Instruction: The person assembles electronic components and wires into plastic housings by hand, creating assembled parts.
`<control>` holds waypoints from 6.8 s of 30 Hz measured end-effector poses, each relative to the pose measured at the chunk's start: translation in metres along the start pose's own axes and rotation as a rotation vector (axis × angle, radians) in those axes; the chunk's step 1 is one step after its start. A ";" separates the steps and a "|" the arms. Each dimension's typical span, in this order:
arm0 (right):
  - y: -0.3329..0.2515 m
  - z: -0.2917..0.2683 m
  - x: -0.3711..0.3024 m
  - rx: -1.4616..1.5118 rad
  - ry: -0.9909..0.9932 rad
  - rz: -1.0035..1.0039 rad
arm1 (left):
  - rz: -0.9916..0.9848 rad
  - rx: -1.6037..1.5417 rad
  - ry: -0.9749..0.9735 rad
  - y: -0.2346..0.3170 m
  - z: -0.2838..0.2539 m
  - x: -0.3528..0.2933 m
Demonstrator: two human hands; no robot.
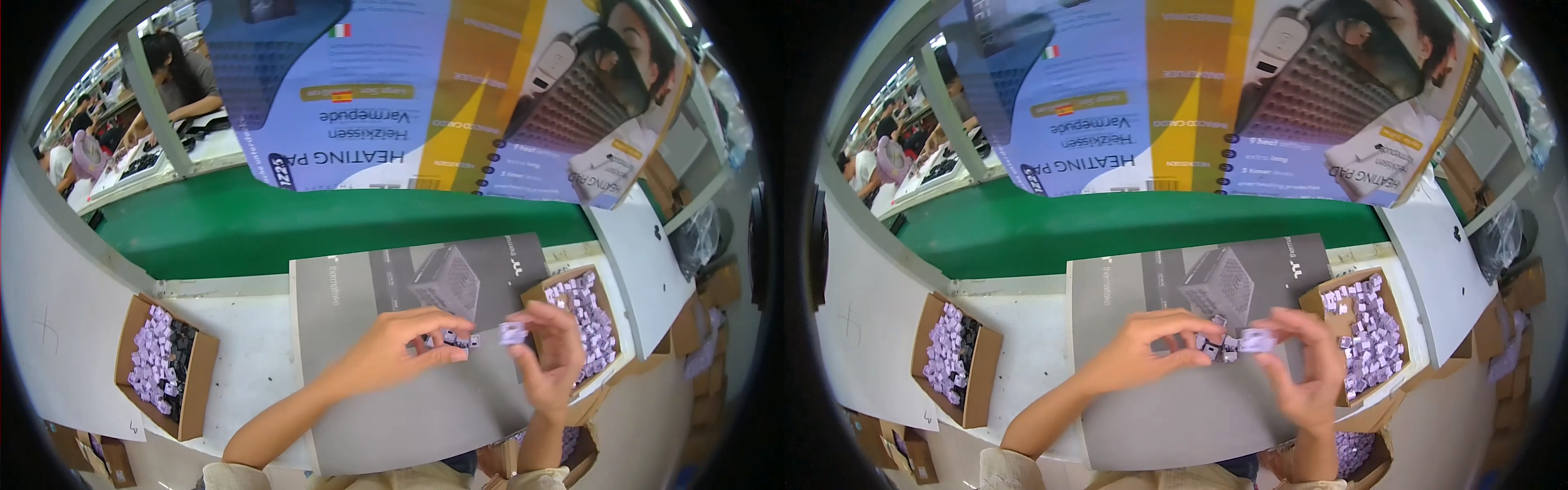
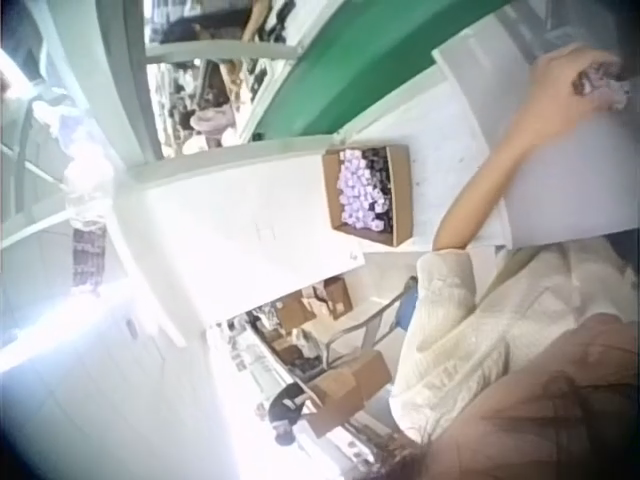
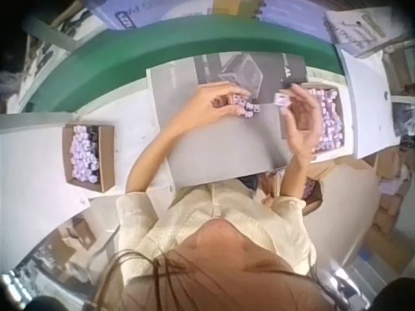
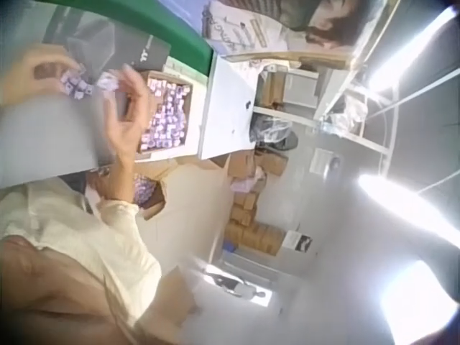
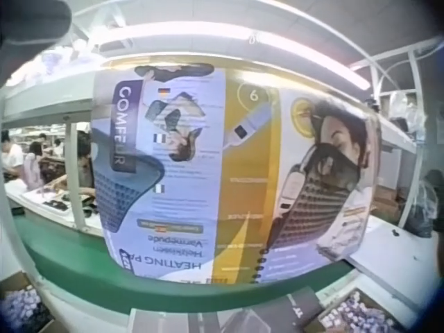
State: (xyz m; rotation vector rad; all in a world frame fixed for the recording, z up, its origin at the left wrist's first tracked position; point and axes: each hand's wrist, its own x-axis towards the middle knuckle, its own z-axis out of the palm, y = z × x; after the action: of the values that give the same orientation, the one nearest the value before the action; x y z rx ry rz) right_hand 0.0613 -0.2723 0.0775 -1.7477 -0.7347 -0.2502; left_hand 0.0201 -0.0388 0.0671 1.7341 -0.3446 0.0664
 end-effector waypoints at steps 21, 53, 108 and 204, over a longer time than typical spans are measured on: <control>-0.021 0.046 0.015 0.058 -0.002 -0.305 | 0.132 0.000 0.132 0.036 -0.007 -0.012; -0.038 0.053 0.016 -0.200 0.138 -0.476 | 0.031 -0.151 0.035 0.043 -0.007 -0.016; -0.016 0.013 -0.004 -0.124 -0.233 -0.122 | -0.030 0.896 0.610 0.051 -0.035 -0.161; -0.043 0.058 -0.003 -0.101 -0.440 -0.122 | -0.905 1.170 0.692 0.017 -0.174 -0.311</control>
State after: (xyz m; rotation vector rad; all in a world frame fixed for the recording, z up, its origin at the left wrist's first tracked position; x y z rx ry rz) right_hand 0.0218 -0.2134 0.0920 -1.8788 -1.1647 0.0210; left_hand -0.2551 0.1875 0.0441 2.6716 1.2267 0.2277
